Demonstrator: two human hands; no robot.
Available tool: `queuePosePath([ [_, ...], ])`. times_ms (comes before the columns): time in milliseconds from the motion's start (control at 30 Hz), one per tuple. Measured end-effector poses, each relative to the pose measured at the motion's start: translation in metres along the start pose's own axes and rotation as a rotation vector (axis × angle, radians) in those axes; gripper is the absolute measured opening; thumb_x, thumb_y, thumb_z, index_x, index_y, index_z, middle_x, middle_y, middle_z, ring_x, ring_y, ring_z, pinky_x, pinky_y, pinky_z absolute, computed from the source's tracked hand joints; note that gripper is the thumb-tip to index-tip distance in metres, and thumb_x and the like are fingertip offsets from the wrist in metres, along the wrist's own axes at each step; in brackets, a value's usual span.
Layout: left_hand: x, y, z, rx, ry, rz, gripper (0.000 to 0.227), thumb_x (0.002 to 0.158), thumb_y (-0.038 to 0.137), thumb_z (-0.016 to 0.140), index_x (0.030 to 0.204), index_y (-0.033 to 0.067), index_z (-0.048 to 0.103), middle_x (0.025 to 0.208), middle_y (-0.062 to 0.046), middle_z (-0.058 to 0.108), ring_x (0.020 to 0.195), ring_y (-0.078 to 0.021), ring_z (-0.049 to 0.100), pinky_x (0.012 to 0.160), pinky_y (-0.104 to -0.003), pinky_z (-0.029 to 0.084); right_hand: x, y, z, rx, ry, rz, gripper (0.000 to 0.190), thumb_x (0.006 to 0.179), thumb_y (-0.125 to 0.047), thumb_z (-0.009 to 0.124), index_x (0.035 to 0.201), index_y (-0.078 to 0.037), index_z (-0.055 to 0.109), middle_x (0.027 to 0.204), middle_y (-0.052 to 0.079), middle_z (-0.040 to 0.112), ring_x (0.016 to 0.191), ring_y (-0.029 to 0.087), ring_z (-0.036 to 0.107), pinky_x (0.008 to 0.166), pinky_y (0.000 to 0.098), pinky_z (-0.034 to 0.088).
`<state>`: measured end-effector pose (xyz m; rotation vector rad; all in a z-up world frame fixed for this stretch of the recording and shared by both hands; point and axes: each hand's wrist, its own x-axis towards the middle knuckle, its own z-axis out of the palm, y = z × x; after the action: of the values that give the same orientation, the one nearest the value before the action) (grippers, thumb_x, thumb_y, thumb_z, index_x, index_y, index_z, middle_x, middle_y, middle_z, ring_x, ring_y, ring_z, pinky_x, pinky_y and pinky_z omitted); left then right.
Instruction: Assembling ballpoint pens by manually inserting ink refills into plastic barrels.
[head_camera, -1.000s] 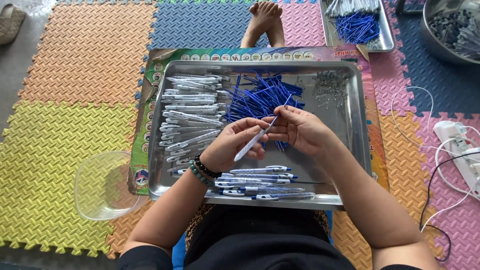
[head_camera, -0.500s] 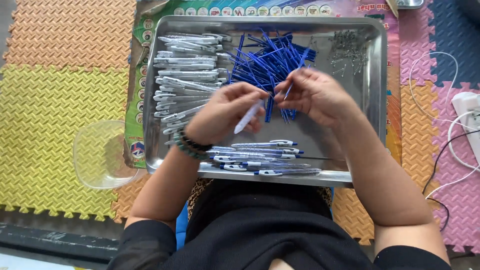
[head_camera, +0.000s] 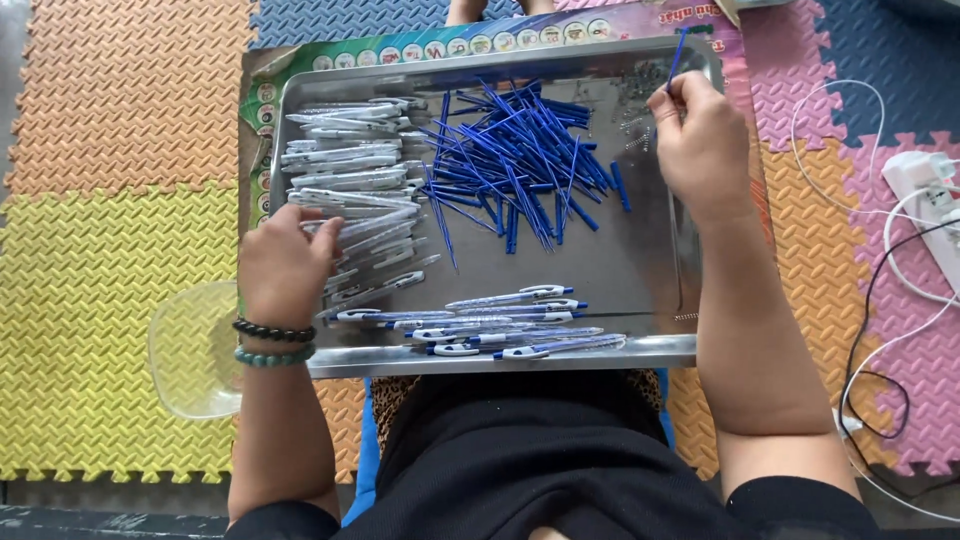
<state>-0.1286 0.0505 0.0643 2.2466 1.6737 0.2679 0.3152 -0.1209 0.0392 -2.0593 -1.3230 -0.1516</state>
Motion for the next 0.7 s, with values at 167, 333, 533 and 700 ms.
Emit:
queuePosePath([
  [167, -0.024, 0.073, 0.045, -0.024, -0.163, 0.376, 0.021, 0.104, 0.036, 0.079, 0.113, 0.0172, 0.079, 0.091, -0.005, 0.079, 0.071, -0.0225, 0.072, 0.063, -0.039, 0.060, -0.002, -0.016, -0.003, 0.154, 0.019, -0.063, 0.010, 0.122, -0.005, 0.078, 0.117, 0.004, 0.076, 0.094, 0.010, 0.073, 0.071, 0.020, 0.060, 0.064, 0.0360, 0.048],
  [333, -0.053, 0.128, 0.077, -0.006, -0.463, 0.797, 0.013, 0.099, 0.026, 0.082, 0.102, 0.0139, 0.084, 0.099, -0.003, 0.084, 0.086, -0.0191, 0.079, 0.081, -0.035, 0.065, -0.001, -0.048, -0.005, 0.408, -0.175, 0.087, 0.016, 0.119, 0.005, 0.064, 0.121, -0.008, 0.073, 0.107, 0.005, 0.083, 0.071, 0.009, 0.064, 0.057, 0.0251, 0.050],
  [533, -0.054, 0.125, 0.096, 0.106, -0.438, 0.807, 0.016, 0.096, 0.021, 0.087, 0.111, 0.0176, 0.081, 0.101, -0.004, 0.081, 0.093, -0.0344, 0.083, 0.074, -0.044, 0.068, -0.009, -0.066, 0.009, 0.787, -0.362, 0.238, 0.024, 0.125, -0.027, 0.055, 0.116, -0.009, 0.067, 0.085, 0.014, 0.078, 0.063, 0.022, 0.078, 0.054, 0.0374, 0.068],
  [700, -0.050, 0.122, 0.109, 0.016, -0.416, 0.777, 0.025, 0.097, 0.017, 0.085, 0.121, 0.0172, 0.078, 0.104, -0.005, 0.080, 0.089, -0.0309, 0.084, 0.070, -0.043, 0.069, -0.010, -0.084, -0.003, 0.874, -0.354, 0.199, 0.007, 0.116, -0.004, 0.069, 0.122, -0.003, 0.067, 0.108, 0.012, 0.081, 0.097, 0.016, 0.078, 0.078, 0.0300, 0.069],
])
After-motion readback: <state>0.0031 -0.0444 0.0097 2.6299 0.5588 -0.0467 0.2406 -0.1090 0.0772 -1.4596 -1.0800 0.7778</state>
